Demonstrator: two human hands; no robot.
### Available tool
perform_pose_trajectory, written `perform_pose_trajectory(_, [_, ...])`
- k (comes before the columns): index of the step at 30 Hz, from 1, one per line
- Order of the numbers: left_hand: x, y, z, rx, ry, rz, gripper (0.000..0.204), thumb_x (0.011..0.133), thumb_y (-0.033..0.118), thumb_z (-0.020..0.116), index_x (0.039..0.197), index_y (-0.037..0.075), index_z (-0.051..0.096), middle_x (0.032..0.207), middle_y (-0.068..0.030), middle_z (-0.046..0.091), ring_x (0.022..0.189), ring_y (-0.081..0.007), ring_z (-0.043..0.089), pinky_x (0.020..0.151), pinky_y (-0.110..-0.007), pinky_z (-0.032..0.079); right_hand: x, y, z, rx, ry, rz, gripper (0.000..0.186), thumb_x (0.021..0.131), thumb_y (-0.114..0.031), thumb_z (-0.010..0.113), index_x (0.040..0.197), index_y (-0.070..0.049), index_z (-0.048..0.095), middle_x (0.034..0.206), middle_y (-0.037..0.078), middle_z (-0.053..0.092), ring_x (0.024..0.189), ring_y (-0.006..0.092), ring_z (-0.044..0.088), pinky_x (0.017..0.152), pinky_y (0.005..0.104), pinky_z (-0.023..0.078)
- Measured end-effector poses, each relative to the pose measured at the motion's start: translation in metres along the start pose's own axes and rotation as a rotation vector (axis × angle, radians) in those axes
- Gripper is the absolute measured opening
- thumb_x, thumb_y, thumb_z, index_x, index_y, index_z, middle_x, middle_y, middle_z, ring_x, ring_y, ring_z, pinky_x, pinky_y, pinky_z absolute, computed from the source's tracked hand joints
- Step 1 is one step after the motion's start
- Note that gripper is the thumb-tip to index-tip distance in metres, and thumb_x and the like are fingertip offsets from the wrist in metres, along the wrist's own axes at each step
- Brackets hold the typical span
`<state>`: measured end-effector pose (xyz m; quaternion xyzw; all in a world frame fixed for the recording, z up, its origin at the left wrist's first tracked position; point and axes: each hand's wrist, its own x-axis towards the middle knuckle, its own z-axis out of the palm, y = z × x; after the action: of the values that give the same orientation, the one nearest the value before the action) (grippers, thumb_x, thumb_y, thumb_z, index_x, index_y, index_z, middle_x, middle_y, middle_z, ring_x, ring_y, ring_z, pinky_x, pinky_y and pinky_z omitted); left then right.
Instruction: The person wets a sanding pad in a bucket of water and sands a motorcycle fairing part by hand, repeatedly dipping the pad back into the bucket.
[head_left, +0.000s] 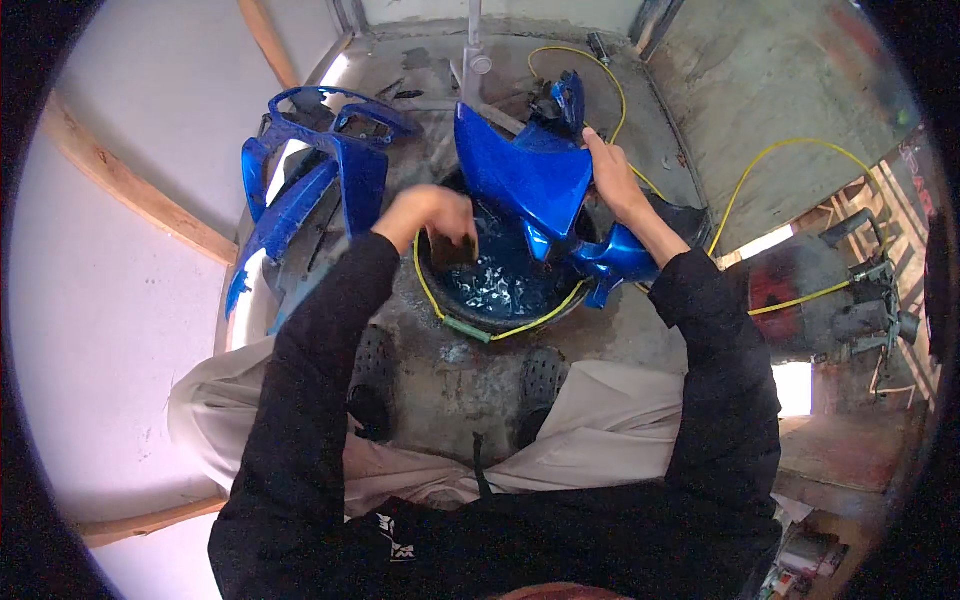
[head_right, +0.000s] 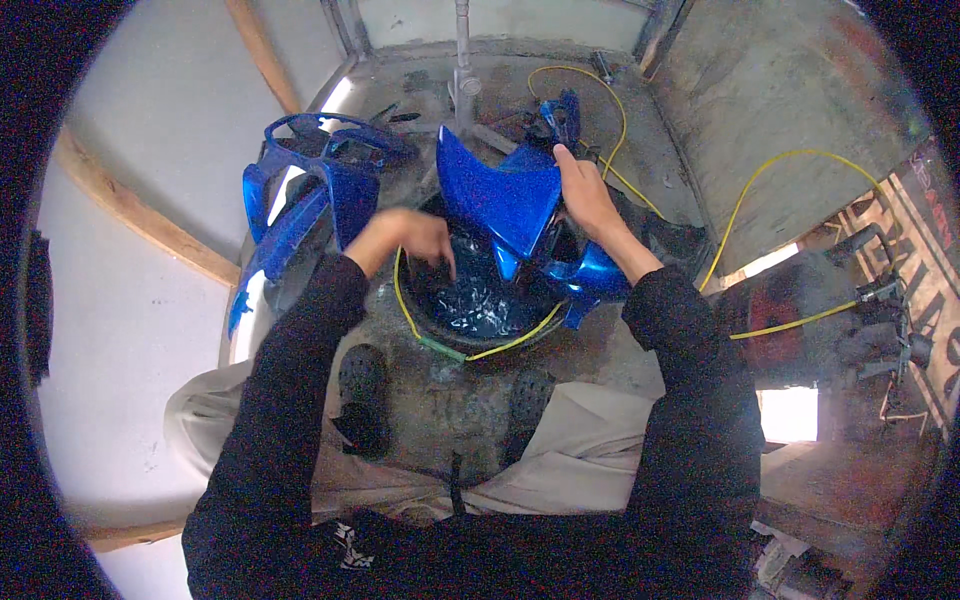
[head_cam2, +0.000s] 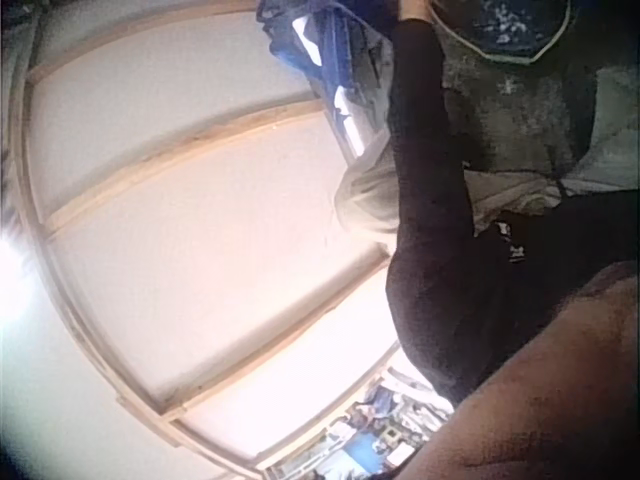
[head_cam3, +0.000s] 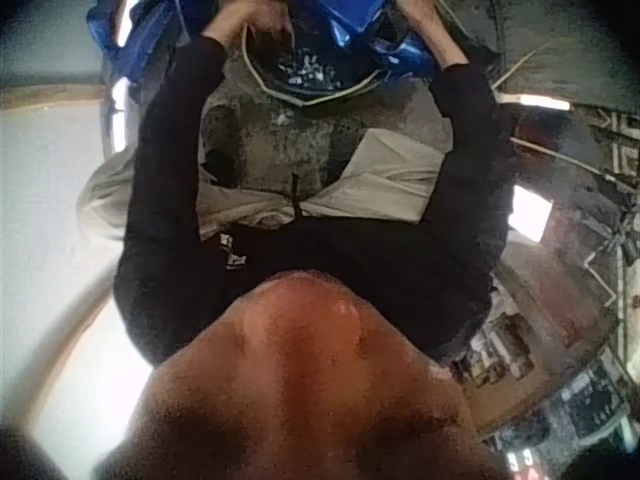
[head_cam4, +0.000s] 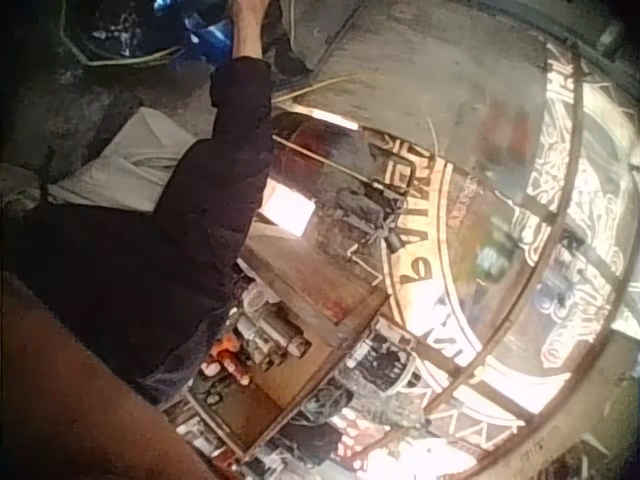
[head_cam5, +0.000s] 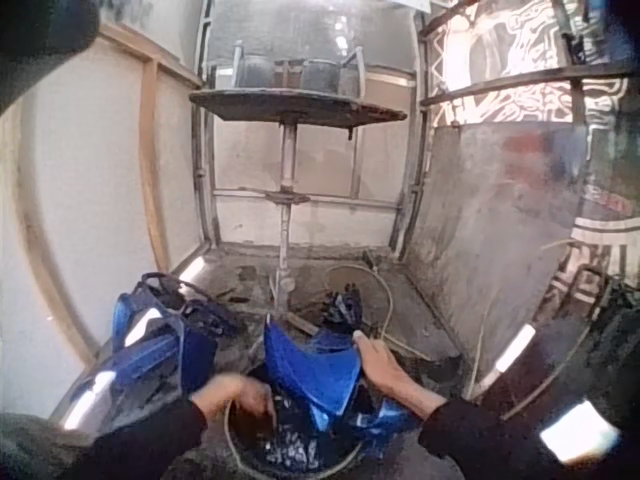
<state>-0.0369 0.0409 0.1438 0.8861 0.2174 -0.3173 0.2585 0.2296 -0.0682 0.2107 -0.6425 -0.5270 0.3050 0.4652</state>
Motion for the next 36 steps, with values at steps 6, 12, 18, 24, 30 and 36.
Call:
perform_pose_trajectory(6, [0.107,-0.051,0.099,-0.124,0.338,-0.154,0.035,0.086,0.020,0.068,0.117,0.004,0.072,0.123,-0.0217,0.069,0.111,-0.0379,0.067,0.091,-0.045,0.055,0.005,-0.008,0.016,0.046,-0.041,-0.002,0.067,0.106,-0.049,0.042,0.068,0.005,0.054,0.062,0.009,0.058,0.063,0.0200,0.053,0.067,0.0408,0.042])
perform_pose_trajectory(12, [0.140,0.027,0.112,-0.389,0.495,-0.301,0.034,0.087,0.018,0.067,0.116,0.001,0.071,0.122,-0.0204,0.069,0.113,-0.0375,0.066,0.093,-0.046,0.053,-0.009,0.023,-0.031,-0.108,0.116,-0.015,0.067,0.106,-0.049,0.041,0.068,0.004,0.055,0.062,0.010,0.057,0.064,0.0211,0.053,0.067,0.0423,0.042])
perform_pose_trajectory(18, [0.093,-0.012,0.101,-0.416,0.086,0.012,0.030,0.088,0.008,0.064,0.116,0.004,0.073,0.113,-0.0099,0.072,0.099,-0.0274,0.065,0.084,-0.041,0.054,0.007,0.000,0.007,0.014,-0.040,0.010,0.067,0.106,-0.049,0.040,0.070,0.004,0.057,0.062,0.012,0.056,0.065,0.0225,0.056,0.067,0.0434,0.043])
perform_pose_trajectory(24, [0.021,0.024,0.029,-0.786,-0.132,0.191,0.033,0.084,-0.003,0.064,0.113,0.006,0.076,0.106,-0.0064,0.073,0.094,-0.0194,0.066,0.079,-0.035,0.056,0.005,0.014,-0.011,-0.016,-0.028,-0.029,0.067,0.106,-0.050,0.040,0.069,0.004,0.056,0.062,0.011,0.056,0.064,0.0220,0.058,0.065,0.0416,0.045])
perform_pose_trajectory(30, [-0.059,0.055,-0.074,-0.590,0.063,0.193,0.028,0.081,0.006,0.070,0.108,0.006,0.078,0.101,-0.0041,0.075,0.091,-0.0159,0.063,0.081,-0.029,0.049,-0.002,0.002,-0.002,0.020,-0.046,-0.010,0.069,0.106,-0.050,0.040,0.068,0.005,0.055,0.061,0.013,0.057,0.061,0.0246,0.059,0.064,0.0427,0.046])
perform_pose_trajectory(36, [-0.061,0.098,-0.139,-0.579,0.414,0.303,0.028,0.084,0.005,0.067,0.110,0.006,0.078,0.098,-0.0023,0.074,0.084,-0.0150,0.062,0.073,-0.029,0.049,0.003,0.006,-0.001,-0.074,-0.035,-0.096,0.070,0.106,-0.049,0.038,0.073,0.009,0.057,0.063,0.017,0.058,0.062,0.0267,0.060,0.066,0.0455,0.045])
